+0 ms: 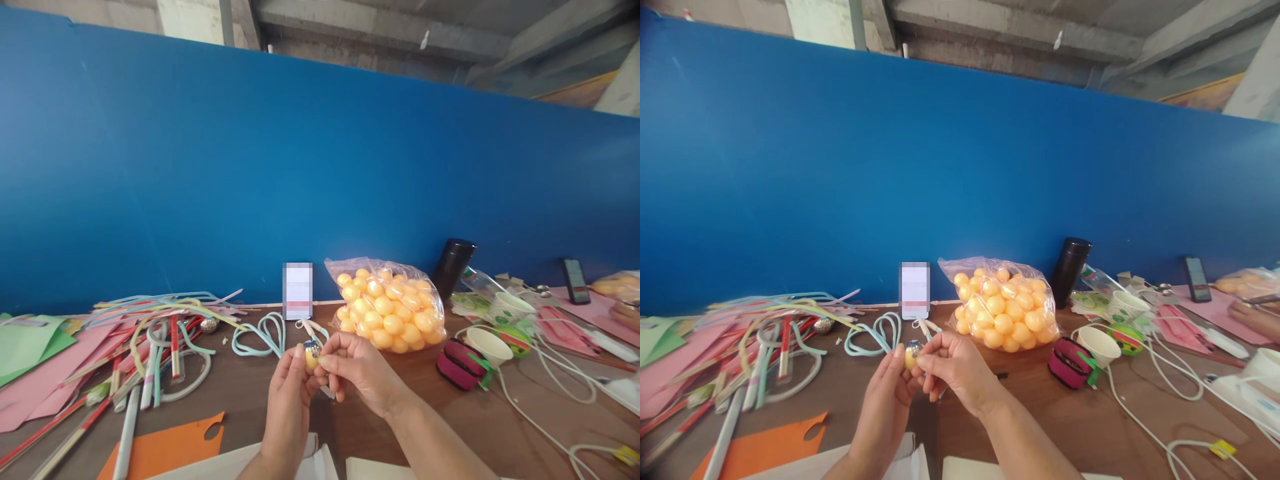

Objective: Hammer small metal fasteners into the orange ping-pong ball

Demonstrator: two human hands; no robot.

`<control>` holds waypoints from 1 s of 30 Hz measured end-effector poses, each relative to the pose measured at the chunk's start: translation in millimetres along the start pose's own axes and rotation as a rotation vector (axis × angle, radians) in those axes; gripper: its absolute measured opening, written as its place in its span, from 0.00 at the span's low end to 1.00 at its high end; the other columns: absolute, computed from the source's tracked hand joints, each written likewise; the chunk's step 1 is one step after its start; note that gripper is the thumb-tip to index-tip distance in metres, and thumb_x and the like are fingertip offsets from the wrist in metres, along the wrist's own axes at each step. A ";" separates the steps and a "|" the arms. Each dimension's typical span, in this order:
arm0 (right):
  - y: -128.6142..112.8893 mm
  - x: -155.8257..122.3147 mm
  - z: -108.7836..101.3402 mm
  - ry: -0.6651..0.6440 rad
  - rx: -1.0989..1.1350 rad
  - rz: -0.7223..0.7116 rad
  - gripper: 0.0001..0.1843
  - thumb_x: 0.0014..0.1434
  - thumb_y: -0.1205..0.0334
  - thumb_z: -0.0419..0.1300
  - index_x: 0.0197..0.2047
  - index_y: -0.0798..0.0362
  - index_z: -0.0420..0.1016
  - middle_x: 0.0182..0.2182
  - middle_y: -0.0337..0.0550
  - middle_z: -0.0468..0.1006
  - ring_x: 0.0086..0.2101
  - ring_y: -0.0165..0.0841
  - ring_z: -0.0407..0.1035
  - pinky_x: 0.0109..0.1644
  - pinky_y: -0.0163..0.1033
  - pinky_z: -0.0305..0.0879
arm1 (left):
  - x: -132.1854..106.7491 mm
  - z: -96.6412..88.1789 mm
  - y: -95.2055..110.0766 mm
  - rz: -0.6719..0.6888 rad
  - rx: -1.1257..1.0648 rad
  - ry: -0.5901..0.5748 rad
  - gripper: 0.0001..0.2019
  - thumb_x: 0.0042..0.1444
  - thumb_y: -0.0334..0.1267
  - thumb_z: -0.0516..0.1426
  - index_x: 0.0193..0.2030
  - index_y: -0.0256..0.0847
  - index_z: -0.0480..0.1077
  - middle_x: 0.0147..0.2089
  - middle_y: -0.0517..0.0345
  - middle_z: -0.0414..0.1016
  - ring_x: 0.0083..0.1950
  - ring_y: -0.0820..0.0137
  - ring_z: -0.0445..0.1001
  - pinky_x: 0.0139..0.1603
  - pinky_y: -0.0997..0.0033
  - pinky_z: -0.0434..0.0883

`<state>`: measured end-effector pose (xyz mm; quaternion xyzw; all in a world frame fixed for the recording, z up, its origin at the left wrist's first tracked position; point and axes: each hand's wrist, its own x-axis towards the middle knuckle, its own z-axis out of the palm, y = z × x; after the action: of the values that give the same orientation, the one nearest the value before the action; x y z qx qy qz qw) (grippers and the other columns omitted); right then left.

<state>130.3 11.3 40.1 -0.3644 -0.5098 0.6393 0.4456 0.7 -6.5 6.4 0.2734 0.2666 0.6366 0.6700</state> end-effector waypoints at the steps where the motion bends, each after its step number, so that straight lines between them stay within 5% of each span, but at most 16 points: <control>1: 0.1 0.3 -0.1 0.001 -0.011 -0.005 0.09 0.54 0.62 0.66 0.32 0.57 0.71 0.23 0.40 0.81 0.17 0.23 0.68 0.18 0.25 0.65 | 0.5 0.1 0.1 0.005 0.003 0.010 0.11 0.57 0.45 0.59 0.33 0.37 0.68 0.26 0.58 0.74 0.28 0.70 0.73 0.31 0.69 0.71; 21: -7.8 -2.2 5.8 0.008 -0.238 0.032 0.14 0.59 0.58 0.61 0.43 0.52 0.60 0.21 0.29 0.75 0.18 0.24 0.69 0.23 0.30 0.69 | 2.7 -1.1 -0.8 0.037 0.035 0.023 0.10 0.57 0.43 0.59 0.36 0.37 0.70 0.28 0.58 0.74 0.28 0.71 0.74 0.29 0.71 0.72; 25: -14.7 -2.6 3.7 0.004 -0.408 0.060 0.13 0.62 0.53 0.55 0.45 0.51 0.60 0.28 0.35 0.78 0.21 0.27 0.72 0.25 0.32 0.70 | 3.9 -1.0 0.3 -0.007 -0.025 -0.007 0.12 0.58 0.44 0.58 0.34 0.35 0.71 0.29 0.54 0.75 0.32 0.69 0.75 0.33 0.70 0.74; 30: -32.3 -24.0 -19.4 0.111 -0.847 0.126 0.13 0.62 0.51 0.53 0.44 0.51 0.66 0.28 0.42 0.78 0.27 0.40 0.76 0.29 0.42 0.69 | 10.1 -6.3 -1.0 -0.035 -0.071 0.133 0.11 0.55 0.41 0.61 0.35 0.32 0.73 0.31 0.51 0.77 0.30 0.71 0.74 0.34 0.71 0.77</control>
<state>162.7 -2.3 67.8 -0.5796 -0.6792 0.3788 0.2436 -2.6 3.7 1.1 0.2020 0.2926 0.6507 0.6709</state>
